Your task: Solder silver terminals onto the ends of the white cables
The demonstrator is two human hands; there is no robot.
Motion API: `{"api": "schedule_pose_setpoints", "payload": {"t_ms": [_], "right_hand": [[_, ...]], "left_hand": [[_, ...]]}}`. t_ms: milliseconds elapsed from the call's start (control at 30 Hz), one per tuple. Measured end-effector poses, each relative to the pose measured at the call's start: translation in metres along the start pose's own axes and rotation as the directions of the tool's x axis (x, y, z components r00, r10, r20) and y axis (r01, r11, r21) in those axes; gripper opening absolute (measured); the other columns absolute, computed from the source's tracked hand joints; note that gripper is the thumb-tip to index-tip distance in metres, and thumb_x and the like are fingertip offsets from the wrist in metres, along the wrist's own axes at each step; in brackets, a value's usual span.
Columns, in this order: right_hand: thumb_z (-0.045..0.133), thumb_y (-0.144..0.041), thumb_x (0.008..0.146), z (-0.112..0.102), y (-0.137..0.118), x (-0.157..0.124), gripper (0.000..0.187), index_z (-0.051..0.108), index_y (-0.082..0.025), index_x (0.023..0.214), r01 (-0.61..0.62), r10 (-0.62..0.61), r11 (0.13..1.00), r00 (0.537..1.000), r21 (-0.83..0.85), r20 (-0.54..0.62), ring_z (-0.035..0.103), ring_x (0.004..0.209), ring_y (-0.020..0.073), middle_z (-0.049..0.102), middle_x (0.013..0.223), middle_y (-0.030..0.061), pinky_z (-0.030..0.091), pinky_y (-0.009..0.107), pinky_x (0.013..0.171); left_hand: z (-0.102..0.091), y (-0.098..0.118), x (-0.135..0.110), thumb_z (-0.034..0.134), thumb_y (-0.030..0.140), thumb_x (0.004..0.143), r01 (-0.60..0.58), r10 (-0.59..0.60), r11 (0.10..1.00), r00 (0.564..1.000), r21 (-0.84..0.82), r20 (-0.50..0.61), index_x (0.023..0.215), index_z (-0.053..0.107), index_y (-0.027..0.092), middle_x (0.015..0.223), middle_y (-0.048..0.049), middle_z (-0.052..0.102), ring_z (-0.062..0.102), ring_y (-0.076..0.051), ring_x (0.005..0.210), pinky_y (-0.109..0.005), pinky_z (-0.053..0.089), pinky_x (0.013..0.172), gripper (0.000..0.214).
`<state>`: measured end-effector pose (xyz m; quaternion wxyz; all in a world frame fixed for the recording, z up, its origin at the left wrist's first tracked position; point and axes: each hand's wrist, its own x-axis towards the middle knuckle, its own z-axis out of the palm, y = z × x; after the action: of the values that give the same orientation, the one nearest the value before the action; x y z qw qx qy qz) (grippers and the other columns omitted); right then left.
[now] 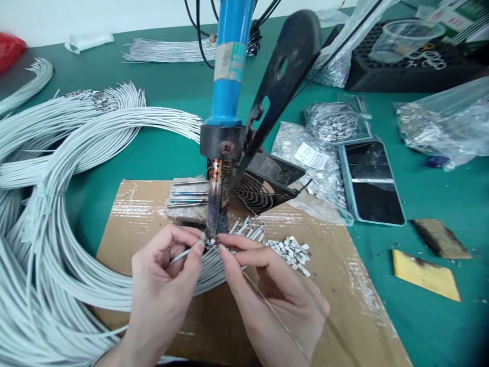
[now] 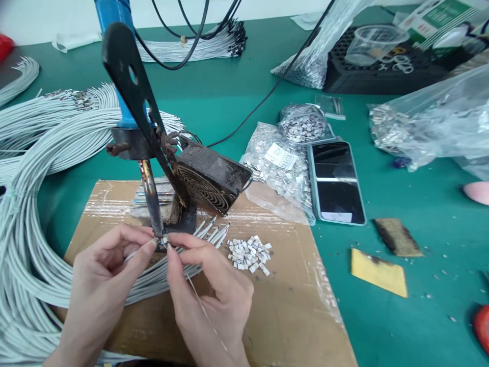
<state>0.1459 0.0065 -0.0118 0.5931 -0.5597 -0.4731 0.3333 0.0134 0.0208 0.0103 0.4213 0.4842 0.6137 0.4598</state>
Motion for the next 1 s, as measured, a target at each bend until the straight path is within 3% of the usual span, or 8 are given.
{"api": "schedule_pose_setpoints", "payload": {"t_ms": [1000], "right_hand": [[0.077,-0.010,0.088,0.0015,-0.0024,0.0007,0.019,0.071,-0.026,0.077,0.020,-0.020,1.000,1.000,-0.008,0.004,0.078,0.080,0.0073,0.084,0.099,-0.0083,0.060,0.017,0.079]], "left_hand": [[0.0014,0.0012,0.0000,0.074,0.014,0.090,0.007,-0.007,1.000,0.999,-0.012,-0.032,0.079,0.073,0.020,0.089,0.0003,0.081,0.075,-0.010,0.078,-0.012,0.059,0.074,0.013]]}}
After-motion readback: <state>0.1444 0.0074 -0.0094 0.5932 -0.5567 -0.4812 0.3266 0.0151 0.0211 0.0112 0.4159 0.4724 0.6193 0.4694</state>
